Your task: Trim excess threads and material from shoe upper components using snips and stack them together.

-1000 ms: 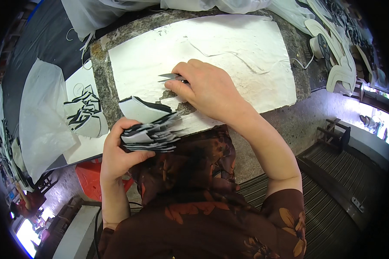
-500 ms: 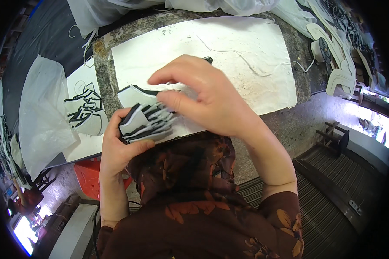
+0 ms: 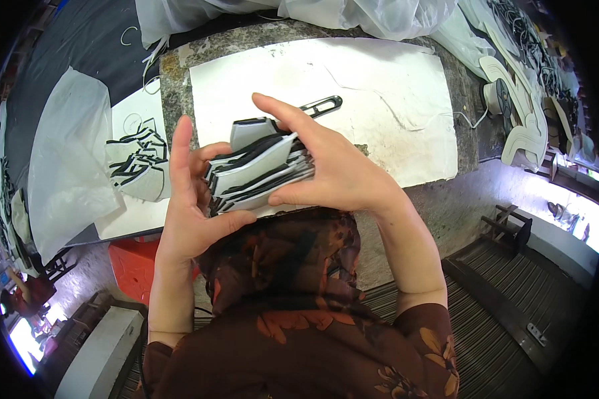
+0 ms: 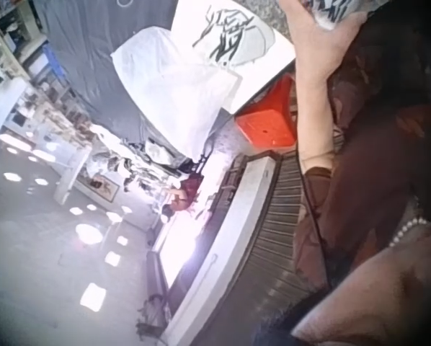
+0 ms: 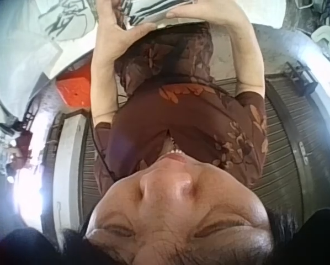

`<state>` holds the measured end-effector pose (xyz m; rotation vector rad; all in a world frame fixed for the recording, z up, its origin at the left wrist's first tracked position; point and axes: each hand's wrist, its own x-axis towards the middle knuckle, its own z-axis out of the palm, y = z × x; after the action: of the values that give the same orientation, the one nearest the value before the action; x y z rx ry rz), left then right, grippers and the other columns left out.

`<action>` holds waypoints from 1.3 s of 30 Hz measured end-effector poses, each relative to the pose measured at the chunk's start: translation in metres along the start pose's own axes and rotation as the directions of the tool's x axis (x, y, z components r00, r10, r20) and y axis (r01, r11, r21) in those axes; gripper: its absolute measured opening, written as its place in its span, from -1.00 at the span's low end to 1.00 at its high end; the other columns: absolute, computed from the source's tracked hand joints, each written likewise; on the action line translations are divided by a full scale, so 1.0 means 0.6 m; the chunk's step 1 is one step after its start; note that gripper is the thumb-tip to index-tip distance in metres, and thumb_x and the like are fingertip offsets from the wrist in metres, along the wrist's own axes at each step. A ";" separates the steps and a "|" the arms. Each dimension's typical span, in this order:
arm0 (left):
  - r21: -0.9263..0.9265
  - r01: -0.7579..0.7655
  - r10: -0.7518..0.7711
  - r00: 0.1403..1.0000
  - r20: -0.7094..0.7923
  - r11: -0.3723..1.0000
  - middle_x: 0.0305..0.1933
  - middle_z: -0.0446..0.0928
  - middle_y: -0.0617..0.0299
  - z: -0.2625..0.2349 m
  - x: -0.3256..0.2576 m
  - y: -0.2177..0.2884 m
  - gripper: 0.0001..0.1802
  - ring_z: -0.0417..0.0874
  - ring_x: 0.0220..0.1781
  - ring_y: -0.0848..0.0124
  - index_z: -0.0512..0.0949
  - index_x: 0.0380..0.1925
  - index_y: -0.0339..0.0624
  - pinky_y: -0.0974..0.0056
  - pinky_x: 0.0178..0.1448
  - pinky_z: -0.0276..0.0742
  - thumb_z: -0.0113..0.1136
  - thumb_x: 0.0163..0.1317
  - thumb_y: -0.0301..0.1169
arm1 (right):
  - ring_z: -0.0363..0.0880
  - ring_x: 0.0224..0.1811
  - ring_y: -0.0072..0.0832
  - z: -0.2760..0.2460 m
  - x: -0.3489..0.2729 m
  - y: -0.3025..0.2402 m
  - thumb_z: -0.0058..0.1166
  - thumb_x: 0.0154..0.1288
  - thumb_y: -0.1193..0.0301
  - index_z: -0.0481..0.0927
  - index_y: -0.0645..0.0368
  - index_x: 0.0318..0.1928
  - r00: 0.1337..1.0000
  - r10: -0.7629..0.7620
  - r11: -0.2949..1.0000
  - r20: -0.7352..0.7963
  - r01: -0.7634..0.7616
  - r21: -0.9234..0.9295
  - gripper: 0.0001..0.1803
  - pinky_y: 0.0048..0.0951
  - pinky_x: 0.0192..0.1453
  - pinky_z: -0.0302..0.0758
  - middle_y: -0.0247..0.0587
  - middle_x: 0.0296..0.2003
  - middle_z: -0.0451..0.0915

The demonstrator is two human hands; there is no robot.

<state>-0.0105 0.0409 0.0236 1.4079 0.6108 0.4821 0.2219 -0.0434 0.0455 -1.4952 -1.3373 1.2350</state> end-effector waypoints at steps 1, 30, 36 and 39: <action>-0.145 0.002 -0.003 1.000 -0.003 0.989 0.37 0.39 -0.02 0.002 0.000 -0.002 0.45 0.48 0.38 0.19 -0.27 0.67 0.07 0.11 0.45 0.42 0.54 -0.09 -0.67 | 0.41 0.39 -0.30 -0.001 -0.005 0.006 0.63 -0.11 0.28 0.13 0.18 0.60 1.000 0.007 0.999 0.000 -0.007 0.044 0.28 -0.27 0.49 0.30 -0.11 0.45 0.38; -0.083 -0.210 0.209 0.978 -0.023 0.974 0.67 -0.07 -0.03 0.018 -0.016 -0.060 0.30 0.08 0.67 0.14 -0.28 0.66 -0.10 0.06 0.66 0.04 0.30 -0.01 -0.72 | 0.57 0.25 -0.04 0.023 -0.019 0.011 0.48 0.06 0.36 0.35 0.13 0.48 0.963 -0.243 0.934 -0.113 0.201 -0.295 -0.06 -0.19 0.32 0.52 -0.02 0.26 0.56; -0.211 -0.197 0.170 0.976 -0.139 0.957 0.48 0.29 -0.03 -0.012 0.013 -0.052 -0.22 0.26 0.57 0.17 0.30 0.44 -0.28 0.09 0.60 0.15 0.41 0.25 -0.40 | 0.55 0.26 0.00 0.031 -0.019 -0.007 0.54 0.01 0.34 0.35 0.16 0.48 0.972 -0.235 0.878 -0.001 0.212 -0.430 -0.01 -0.14 0.31 0.51 0.02 0.28 0.52; -0.326 -0.163 0.067 0.956 -0.284 0.931 0.14 0.51 0.12 0.013 0.023 -0.033 -0.71 0.44 0.39 0.28 0.50 0.05 -0.27 0.16 0.49 0.27 0.26 0.44 -0.36 | 0.51 0.27 0.00 0.033 -0.020 -0.008 0.53 -0.02 0.35 0.33 0.08 0.50 0.965 -0.262 0.850 0.028 0.244 -0.467 0.02 -0.12 0.31 0.52 0.01 0.25 0.50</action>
<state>0.0045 0.0417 0.0026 1.0513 0.6257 0.8447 0.2020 -0.0560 0.0472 -1.5811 -1.8332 0.7386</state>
